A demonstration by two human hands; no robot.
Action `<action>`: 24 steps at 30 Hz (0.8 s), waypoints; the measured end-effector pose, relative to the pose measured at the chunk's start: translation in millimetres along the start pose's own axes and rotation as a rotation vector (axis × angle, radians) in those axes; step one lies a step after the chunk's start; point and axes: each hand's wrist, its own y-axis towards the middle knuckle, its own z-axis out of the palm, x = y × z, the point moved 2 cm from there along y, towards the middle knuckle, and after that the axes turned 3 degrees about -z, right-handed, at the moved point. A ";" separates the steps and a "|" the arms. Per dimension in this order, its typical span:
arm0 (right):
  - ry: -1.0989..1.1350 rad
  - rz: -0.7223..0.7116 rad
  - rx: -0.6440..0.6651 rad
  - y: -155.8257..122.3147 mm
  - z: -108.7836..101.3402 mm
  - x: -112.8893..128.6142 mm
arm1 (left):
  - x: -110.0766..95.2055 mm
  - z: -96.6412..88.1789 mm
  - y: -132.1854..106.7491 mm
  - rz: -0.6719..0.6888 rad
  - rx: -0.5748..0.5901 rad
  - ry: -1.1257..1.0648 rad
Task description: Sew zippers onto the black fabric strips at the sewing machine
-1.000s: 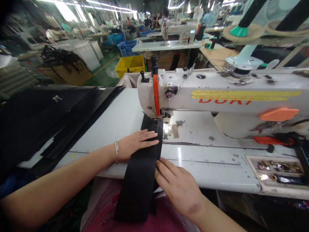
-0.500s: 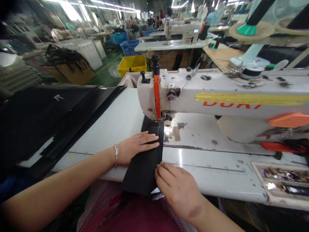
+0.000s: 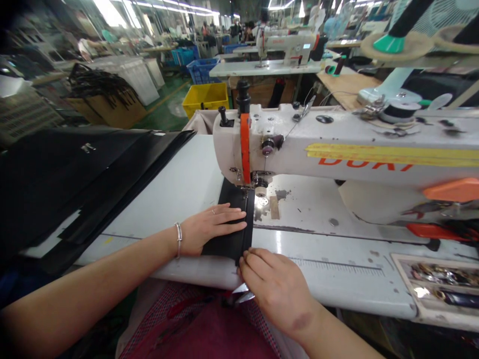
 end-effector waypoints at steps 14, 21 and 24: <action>-0.028 0.106 0.061 26.2 -1.2 -34.3 | -8.7 5.8 0.6 -0.011 -0.137 0.065; -0.061 0.152 0.087 38.5 0.8 -54.1 | -4.6 5.6 4.6 -0.018 -0.148 0.116; -0.063 0.189 0.109 45.6 1.7 -62.5 | -0.5 4.4 10.3 -0.037 -0.156 0.170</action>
